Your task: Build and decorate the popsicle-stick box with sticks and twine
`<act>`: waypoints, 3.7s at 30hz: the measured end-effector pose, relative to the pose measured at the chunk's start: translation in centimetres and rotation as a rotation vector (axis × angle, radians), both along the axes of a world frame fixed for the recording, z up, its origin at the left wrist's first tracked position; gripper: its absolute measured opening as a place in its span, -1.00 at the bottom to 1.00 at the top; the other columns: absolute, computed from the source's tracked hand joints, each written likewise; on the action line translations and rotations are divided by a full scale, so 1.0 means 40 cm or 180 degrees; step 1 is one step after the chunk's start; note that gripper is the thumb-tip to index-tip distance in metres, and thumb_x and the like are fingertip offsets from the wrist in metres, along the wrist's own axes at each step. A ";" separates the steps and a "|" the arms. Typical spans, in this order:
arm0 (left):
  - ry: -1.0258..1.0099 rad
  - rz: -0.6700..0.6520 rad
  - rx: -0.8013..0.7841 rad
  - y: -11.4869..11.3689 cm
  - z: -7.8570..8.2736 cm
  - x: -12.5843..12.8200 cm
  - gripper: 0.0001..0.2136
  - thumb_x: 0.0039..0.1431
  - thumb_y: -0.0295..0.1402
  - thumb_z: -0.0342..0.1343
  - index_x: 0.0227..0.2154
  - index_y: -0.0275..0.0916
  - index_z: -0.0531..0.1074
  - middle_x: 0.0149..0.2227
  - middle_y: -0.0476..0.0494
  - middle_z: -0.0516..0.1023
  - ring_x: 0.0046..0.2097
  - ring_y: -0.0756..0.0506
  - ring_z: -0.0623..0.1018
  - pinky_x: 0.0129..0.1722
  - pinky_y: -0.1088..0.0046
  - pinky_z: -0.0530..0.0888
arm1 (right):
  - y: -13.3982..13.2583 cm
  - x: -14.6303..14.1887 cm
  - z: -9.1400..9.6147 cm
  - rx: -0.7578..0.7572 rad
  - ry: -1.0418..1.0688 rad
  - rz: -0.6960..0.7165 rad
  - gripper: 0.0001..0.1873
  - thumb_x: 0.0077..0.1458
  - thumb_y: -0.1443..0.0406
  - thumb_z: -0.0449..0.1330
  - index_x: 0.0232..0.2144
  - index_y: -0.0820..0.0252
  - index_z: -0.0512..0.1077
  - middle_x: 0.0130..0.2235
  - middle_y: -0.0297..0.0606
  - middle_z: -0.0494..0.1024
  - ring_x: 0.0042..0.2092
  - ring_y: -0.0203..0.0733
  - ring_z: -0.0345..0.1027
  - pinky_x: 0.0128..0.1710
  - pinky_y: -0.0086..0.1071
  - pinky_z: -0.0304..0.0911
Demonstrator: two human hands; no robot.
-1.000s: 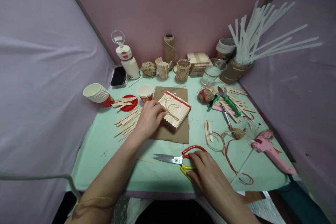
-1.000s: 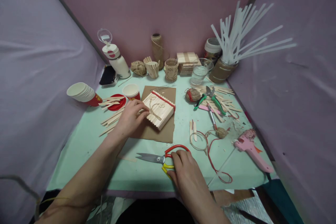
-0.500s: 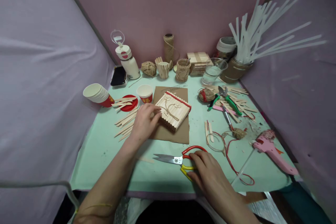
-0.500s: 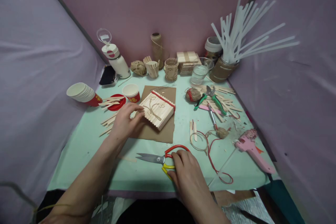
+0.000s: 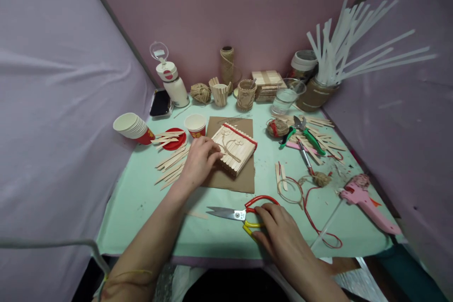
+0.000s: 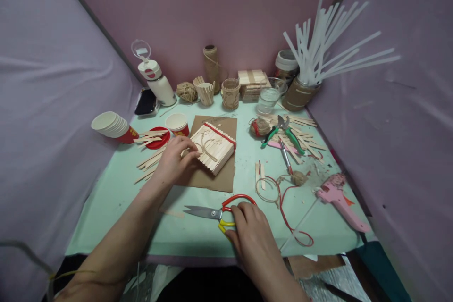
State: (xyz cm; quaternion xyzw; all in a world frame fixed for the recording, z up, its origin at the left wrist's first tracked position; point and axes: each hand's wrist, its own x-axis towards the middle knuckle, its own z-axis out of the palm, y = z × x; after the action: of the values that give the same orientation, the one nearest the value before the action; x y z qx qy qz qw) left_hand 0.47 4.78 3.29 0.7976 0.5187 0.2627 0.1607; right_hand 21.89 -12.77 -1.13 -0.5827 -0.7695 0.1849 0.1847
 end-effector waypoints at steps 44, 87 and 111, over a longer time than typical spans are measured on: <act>-0.0159 0.0139 0.0375 -0.019 -0.010 0.001 -0.92 0.17 -0.40 0.09 -0.35 -0.21 0.49 -0.24 -0.12 0.46 -0.14 -0.13 0.39 -0.10 0.26 0.34 | 0.277 -0.140 0.121 0.0862 -0.0424 -0.0141 -0.66 0.19 0.28 0.06 0.01 0.18 0.38 -0.03 -0.08 0.37 -0.03 0.01 0.12 -0.01 -0.12 0.13; -0.0340 0.0031 0.0203 -0.013 -0.019 0.004 -0.88 0.19 -0.41 0.06 -0.30 -0.18 0.51 -0.23 -0.12 0.47 -0.13 -0.12 0.41 -0.08 0.25 0.37 | 0.273 -0.145 0.111 0.0815 -0.0383 -0.0223 -0.63 0.19 0.27 0.06 0.04 0.16 0.37 -0.03 -0.06 0.34 -0.02 0.00 0.12 0.00 -0.12 0.14; 0.0021 0.0164 0.0469 -0.022 -0.007 0.010 -0.88 0.18 -0.39 0.08 -0.34 -0.19 0.53 -0.23 -0.15 0.47 -0.13 -0.15 0.37 -0.10 0.22 0.34 | 0.267 -0.153 0.113 0.0800 -0.0143 -0.0292 -0.65 0.18 0.28 0.06 0.01 0.18 0.37 -0.04 -0.07 0.35 -0.03 -0.01 0.13 0.02 -0.09 0.10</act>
State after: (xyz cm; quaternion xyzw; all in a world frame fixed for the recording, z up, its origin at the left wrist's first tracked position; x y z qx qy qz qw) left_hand 0.85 3.92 2.99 0.7944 0.5188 0.3017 0.0931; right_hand 15.76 -2.08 3.37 -0.5936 -0.7631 0.0653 0.2473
